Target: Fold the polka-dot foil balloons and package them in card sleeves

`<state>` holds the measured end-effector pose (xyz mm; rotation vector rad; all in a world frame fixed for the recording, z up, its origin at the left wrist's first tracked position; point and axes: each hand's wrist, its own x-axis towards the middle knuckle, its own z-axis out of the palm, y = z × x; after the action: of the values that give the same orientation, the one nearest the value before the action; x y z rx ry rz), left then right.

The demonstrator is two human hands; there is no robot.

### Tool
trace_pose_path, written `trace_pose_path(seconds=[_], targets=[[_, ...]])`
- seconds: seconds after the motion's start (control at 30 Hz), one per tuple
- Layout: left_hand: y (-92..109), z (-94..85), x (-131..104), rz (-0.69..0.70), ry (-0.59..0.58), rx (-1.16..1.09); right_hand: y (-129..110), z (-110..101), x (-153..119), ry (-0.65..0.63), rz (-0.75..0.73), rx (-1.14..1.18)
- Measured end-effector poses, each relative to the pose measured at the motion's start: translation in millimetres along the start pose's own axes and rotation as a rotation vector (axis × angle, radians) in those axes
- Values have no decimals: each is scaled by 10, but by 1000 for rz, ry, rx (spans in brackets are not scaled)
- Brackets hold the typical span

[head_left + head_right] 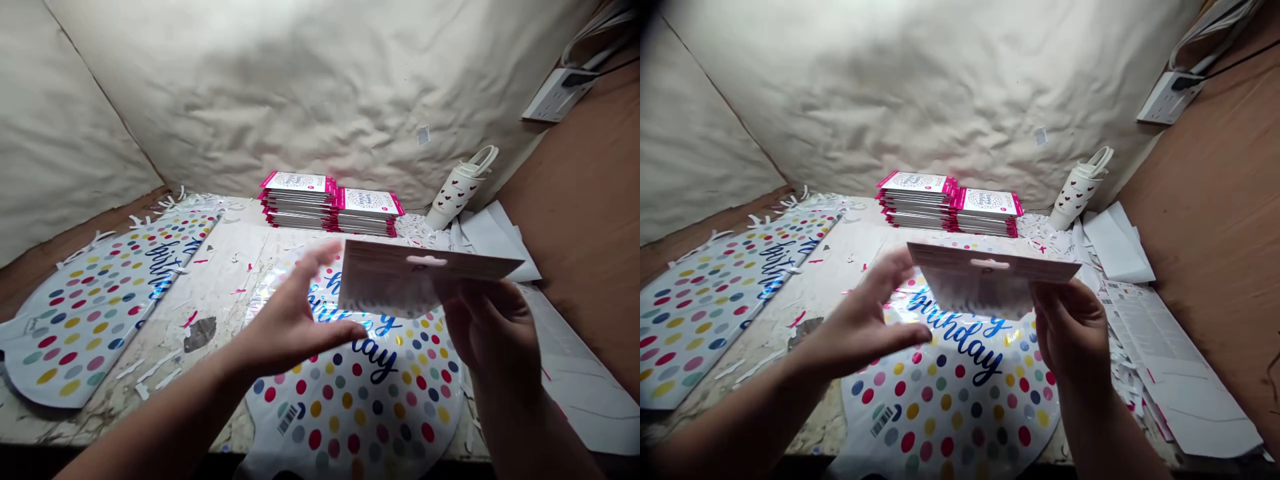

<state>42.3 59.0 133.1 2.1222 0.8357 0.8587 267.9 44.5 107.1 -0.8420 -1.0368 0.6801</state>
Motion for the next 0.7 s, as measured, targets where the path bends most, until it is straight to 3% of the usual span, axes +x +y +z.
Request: trace_pose_path(seconds=[0.03,0.1,0.17,0.23,0.27,0.33,0.43,0.5,0.57,0.63,0.7], targets=[[-58,-8,-10,-16,-35,-16,52,-12,29,33,58,29],[-167,-79,29,-29,42,81,137,-101,92,50,144,3],[-298,-263,206,-31,268,349,209,-256,134,88,166,-54],[-505,-540,529,-58,446,670,278,-439,117,127,174,-132],[-644,-688,725,-84,457,810,310,-528,82,131,198,-192],[-968,-949,1124,-156,347,995,363,-684,-32,115,247,-328],[-1405,-1169,1590,-260,191,1032,374,-840,-246,21,317,-538],[-1554,-1208,1770,-273,153,987,317,-886,-377,-105,334,-686],[-1559,-1176,1849,-267,151,938,220,-881,-502,-333,310,-844],[-1437,-1054,1811,-235,169,848,121,-830,-640,-657,227,-964],[-1218,-814,1604,-201,142,716,59,-752,-804,-986,88,-1012]])
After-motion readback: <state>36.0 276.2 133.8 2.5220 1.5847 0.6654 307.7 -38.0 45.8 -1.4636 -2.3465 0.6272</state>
